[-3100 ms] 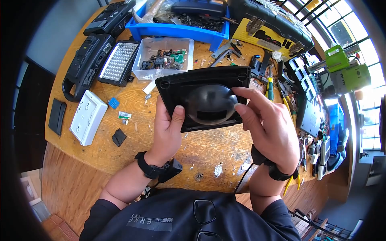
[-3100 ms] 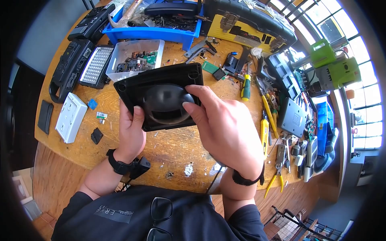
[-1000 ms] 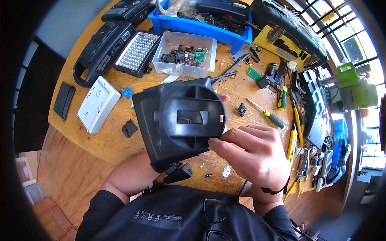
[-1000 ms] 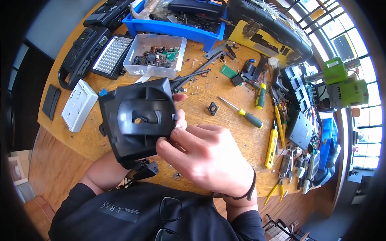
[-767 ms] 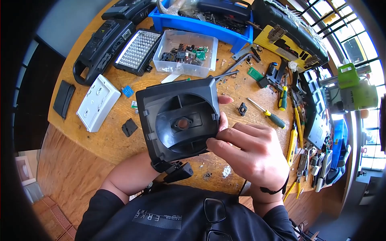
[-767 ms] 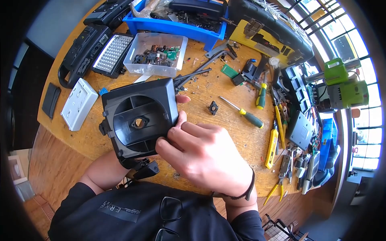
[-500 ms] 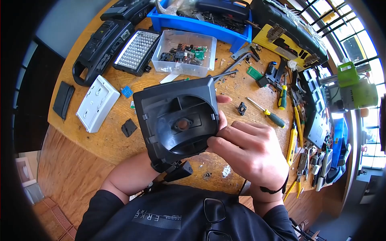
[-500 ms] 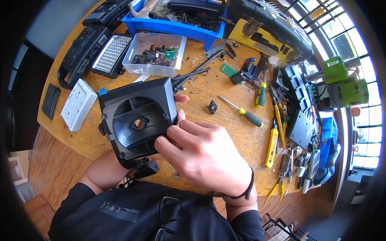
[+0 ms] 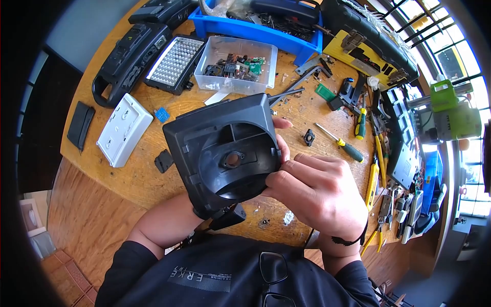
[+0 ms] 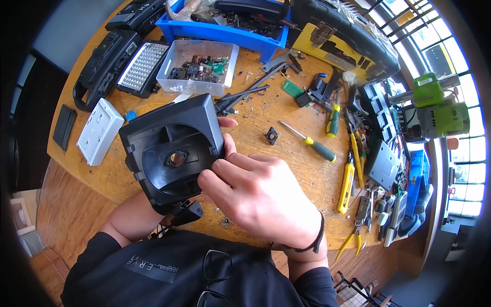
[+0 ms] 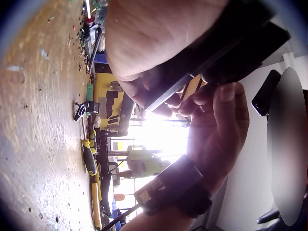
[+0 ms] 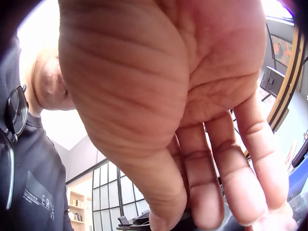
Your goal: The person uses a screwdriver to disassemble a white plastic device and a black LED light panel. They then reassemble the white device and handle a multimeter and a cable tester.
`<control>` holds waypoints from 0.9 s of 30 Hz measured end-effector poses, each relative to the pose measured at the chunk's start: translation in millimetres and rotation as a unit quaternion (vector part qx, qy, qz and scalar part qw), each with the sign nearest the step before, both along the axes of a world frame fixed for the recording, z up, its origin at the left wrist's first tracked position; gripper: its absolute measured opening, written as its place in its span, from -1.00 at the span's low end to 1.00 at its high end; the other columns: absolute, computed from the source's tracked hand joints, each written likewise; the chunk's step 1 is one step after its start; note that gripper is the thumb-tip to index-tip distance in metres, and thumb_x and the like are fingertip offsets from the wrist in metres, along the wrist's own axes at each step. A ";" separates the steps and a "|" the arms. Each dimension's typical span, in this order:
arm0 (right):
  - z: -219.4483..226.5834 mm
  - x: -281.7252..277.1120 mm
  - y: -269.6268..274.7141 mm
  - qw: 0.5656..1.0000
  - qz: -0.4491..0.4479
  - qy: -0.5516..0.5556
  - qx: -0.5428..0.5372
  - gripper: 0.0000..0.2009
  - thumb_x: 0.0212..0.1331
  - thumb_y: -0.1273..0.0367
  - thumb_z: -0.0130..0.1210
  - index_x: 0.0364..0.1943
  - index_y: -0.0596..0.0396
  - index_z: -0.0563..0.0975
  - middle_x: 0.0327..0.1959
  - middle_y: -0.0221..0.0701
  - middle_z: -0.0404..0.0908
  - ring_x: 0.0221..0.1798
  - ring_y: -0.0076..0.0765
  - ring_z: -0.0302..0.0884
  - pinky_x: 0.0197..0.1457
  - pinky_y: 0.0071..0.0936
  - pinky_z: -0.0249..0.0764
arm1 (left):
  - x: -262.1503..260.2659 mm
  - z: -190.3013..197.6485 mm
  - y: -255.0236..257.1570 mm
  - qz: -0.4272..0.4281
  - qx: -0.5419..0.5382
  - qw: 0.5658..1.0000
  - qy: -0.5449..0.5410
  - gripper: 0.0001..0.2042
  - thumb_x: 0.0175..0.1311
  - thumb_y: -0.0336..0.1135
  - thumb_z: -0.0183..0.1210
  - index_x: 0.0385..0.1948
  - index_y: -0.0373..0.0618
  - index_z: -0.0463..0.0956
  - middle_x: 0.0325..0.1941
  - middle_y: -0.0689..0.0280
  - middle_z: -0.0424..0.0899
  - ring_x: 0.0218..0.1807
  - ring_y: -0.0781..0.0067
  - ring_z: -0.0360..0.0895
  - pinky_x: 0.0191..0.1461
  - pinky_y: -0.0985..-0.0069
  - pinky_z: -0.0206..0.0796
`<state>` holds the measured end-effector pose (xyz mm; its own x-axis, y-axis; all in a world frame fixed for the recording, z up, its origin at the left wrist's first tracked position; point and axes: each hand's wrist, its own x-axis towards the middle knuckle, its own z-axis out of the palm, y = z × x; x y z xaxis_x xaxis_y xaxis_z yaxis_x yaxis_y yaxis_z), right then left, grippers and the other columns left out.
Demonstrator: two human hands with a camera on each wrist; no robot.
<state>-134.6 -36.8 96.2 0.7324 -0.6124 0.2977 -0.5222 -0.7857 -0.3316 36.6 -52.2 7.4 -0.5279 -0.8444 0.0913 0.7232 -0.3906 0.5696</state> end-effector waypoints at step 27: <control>-19.9 -84.2 -50.8 0.940 -0.309 0.062 0.130 -0.82 0.00 0.39 0.23 -0.31 0.13 0.56 -0.47 -0.25 0.63 -0.38 -0.10 0.60 -0.26 -0.28 0.48 | -16.7 -34.0 -2.7 -0.083 0.001 0.971 0.222 -0.12 0.17 0.28 0.03 0.30 -0.36 0.05 -0.08 -0.07 0.50 -0.05 0.01 0.50 0.08 0.10 0.31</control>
<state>-218.8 -87.6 76.3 0.2313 -0.9728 0.0156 -0.8996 -0.2200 -0.3773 20.0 -54.8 -26.6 -0.5651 -0.7520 0.3394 0.8249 -0.5232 0.2141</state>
